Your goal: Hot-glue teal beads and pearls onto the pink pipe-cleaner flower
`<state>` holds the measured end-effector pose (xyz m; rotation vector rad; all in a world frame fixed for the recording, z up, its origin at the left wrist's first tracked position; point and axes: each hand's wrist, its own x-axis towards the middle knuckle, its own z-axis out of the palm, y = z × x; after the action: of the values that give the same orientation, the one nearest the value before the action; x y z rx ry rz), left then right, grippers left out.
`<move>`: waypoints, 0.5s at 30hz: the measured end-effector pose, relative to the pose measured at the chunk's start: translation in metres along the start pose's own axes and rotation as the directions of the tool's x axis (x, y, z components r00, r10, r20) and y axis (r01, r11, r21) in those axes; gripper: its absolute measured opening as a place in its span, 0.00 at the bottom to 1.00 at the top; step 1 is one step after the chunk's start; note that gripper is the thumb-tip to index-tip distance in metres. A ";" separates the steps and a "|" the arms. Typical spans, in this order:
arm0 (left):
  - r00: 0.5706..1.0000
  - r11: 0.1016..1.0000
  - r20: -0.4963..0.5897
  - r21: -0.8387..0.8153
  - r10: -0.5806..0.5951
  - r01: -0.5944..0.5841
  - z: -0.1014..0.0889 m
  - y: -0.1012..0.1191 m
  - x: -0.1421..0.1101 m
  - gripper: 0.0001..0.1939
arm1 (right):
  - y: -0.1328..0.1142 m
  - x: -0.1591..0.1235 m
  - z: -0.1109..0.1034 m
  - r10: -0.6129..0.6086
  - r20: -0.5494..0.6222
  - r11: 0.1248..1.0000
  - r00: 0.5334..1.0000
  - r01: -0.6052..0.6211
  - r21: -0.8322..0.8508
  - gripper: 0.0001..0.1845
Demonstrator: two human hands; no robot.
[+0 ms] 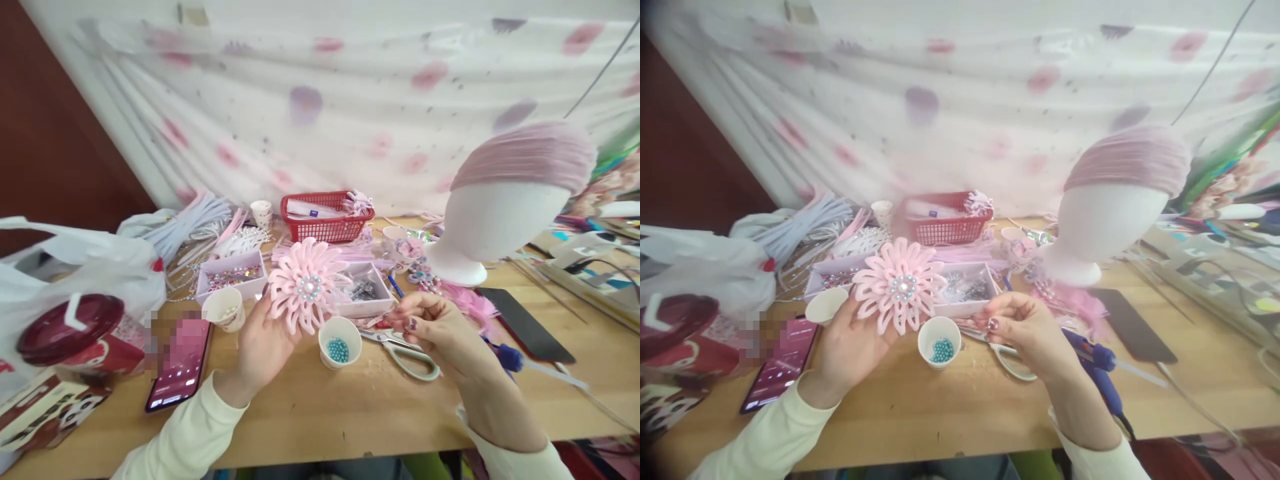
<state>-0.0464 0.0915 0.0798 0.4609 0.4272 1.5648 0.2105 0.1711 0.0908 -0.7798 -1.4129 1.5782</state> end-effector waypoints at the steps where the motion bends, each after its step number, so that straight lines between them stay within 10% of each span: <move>1: 0.999 0.999 -0.018 0.025 0.041 -0.040 0.004 0.001 0.002 0.09 | 0.000 0.000 -0.001 0.033 0.026 0.999 0.999 -0.033 -0.014 0.18; 9: 0.946 0.966 -0.202 0.103 0.254 -0.237 0.043 0.007 0.014 0.16 | 0.003 0.004 0.006 0.184 0.250 0.980 0.950 -0.158 -0.123 0.22; 15: 0.844 0.853 -0.145 0.183 0.516 -0.489 0.055 0.040 0.041 0.15 | -0.009 0.015 -0.004 0.048 0.199 0.946 0.979 0.020 -0.322 0.27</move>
<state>-0.0522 0.1297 0.1487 0.5652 0.5974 2.1133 0.2088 0.1860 0.0998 -0.8347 -1.8528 1.4890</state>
